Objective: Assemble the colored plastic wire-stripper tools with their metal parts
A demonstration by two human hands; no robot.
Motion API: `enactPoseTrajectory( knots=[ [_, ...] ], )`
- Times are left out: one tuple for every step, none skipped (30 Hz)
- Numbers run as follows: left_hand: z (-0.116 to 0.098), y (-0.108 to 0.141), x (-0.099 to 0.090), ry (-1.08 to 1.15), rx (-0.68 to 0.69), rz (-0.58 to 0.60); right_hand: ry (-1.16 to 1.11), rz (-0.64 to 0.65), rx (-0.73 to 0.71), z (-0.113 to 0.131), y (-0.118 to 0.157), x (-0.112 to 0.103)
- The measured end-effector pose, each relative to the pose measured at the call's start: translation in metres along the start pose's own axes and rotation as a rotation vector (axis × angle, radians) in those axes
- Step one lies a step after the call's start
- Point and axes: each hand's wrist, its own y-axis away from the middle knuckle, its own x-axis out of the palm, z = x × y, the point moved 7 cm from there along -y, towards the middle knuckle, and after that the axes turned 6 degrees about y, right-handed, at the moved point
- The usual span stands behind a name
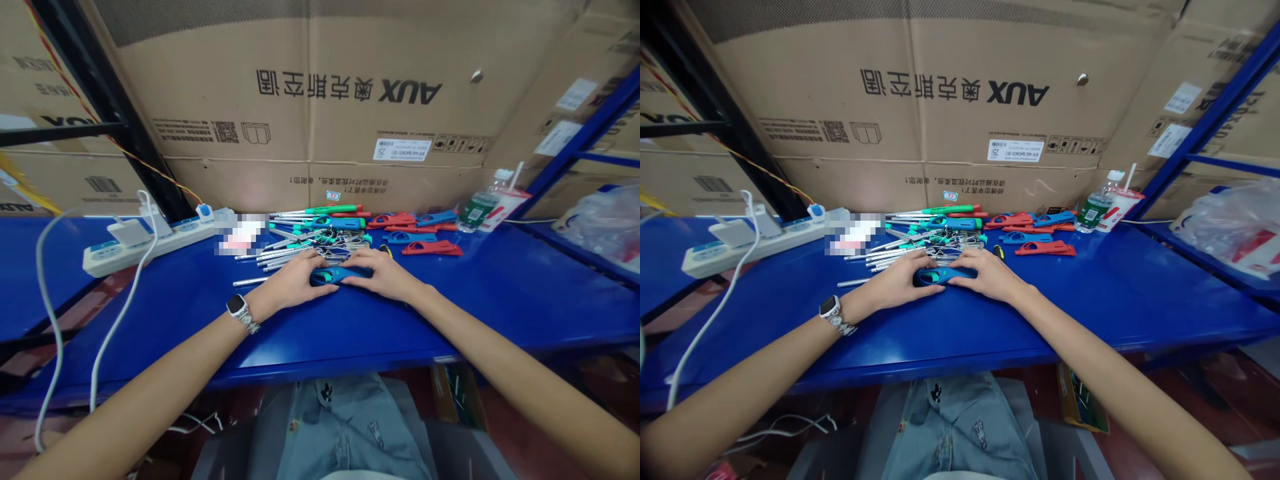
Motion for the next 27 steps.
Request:
enactPoseTrajectory(
  knots=[
    [-0.0003,0.0001,-0.0001,0.001,-0.002,0.005,-0.003,0.0,-0.004,0.0004,-0.0004,0.0],
    [-0.0009,0.0002,-0.0002,0.0,-0.002,0.011,-0.006,0.002,-0.006,0.0007,-0.0009,0.0],
    [-0.0016,0.0003,-0.0003,-0.002,0.001,0.016,-0.01,0.005,-0.007,0.0012,-0.0014,0.0003],
    [-0.0023,0.0003,-0.0004,-0.004,0.005,0.019,-0.014,0.01,-0.007,0.0016,-0.0018,0.0006],
    [-0.0028,0.0002,-0.0005,-0.006,0.008,0.021,-0.02,0.014,-0.005,0.0019,-0.0021,0.001],
    [-0.0029,0.0001,-0.0004,-0.007,0.01,0.021,-0.029,0.018,-0.002,0.0019,-0.0023,0.0014],
    [-0.0027,-0.0001,-0.0004,-0.007,0.01,0.02,-0.04,0.02,0.001,0.0017,-0.0024,0.0019],
    [-0.0022,-0.0003,-0.0003,-0.007,0.009,0.018,-0.056,0.02,0.006,0.0011,-0.0025,0.0025],
    [-0.0016,-0.0005,-0.0001,-0.009,0.009,0.017,-0.075,0.017,0.013,0.0002,-0.0026,0.0031],
    [-0.001,-0.0007,0.0001,-0.011,0.008,0.015,-0.096,0.013,0.019,-0.001,-0.0026,0.0038],
    [-0.0006,-0.0008,0.0003,-0.014,0.008,0.013,-0.115,0.011,0.025,-0.0023,-0.0027,0.0048],
    [-0.0002,-0.0008,0.0004,-0.015,0.006,0.013,-0.131,0.01,0.031,-0.0034,-0.0028,0.0059],
    [0.0,-0.0007,0.0005,-0.014,0.003,0.013,-0.141,0.009,0.037,-0.0043,-0.0028,0.007],
    [0.0,-0.0006,0.0005,-0.013,-0.001,0.014,-0.145,0.007,0.04,-0.0047,-0.0029,0.0078],
    [-0.0004,-0.0004,0.0002,-0.011,-0.004,0.013,-0.144,0.004,0.042,-0.0046,-0.0028,0.0081],
    [-0.0011,-0.0002,-0.0001,-0.01,-0.005,0.013,-0.138,-0.001,0.043,-0.004,-0.0026,0.0079],
    [-0.0022,0.0,-0.0004,-0.009,-0.004,0.016,-0.13,-0.004,0.044,-0.0031,-0.0024,0.0072],
    [-0.0032,0.0002,-0.0007,-0.007,-0.004,0.02,-0.118,-0.003,0.044,-0.0019,-0.0021,0.0064],
    [-0.0041,0.0004,-0.0009,-0.005,-0.006,0.023,-0.104,0.007,0.043,-0.0005,-0.0017,0.0056],
    [-0.0047,0.0006,-0.0011,-0.003,-0.009,0.028,-0.09,0.021,0.043,0.0006,-0.0012,0.0048],
    [-0.005,0.0008,-0.0012,-0.003,-0.014,0.033,-0.079,0.037,0.043,0.0014,-0.0007,0.0039],
    [-0.0051,0.0009,-0.0013,-0.004,-0.017,0.035,-0.072,0.05,0.044,0.0018,-0.0002,0.0029],
    [-0.0051,0.0011,-0.0015,-0.008,-0.017,0.034,-0.069,0.057,0.047,0.0017,0.0001,0.0017],
    [-0.005,0.0012,-0.0016,-0.014,-0.014,0.033,-0.068,0.06,0.05,0.0013,0.0003,0.0005],
    [-0.0048,0.0013,-0.0016,-0.019,-0.013,0.032,-0.069,0.061,0.051,0.0008,0.0004,-0.0004],
    [-0.0044,0.0013,-0.0017,-0.025,-0.014,0.029,-0.071,0.06,0.052,0.0002,0.0002,-0.001],
    [-0.0041,0.0011,-0.0019,-0.028,-0.018,0.026,-0.071,0.059,0.051,-0.0002,-0.0002,-0.0013]
  ],
)
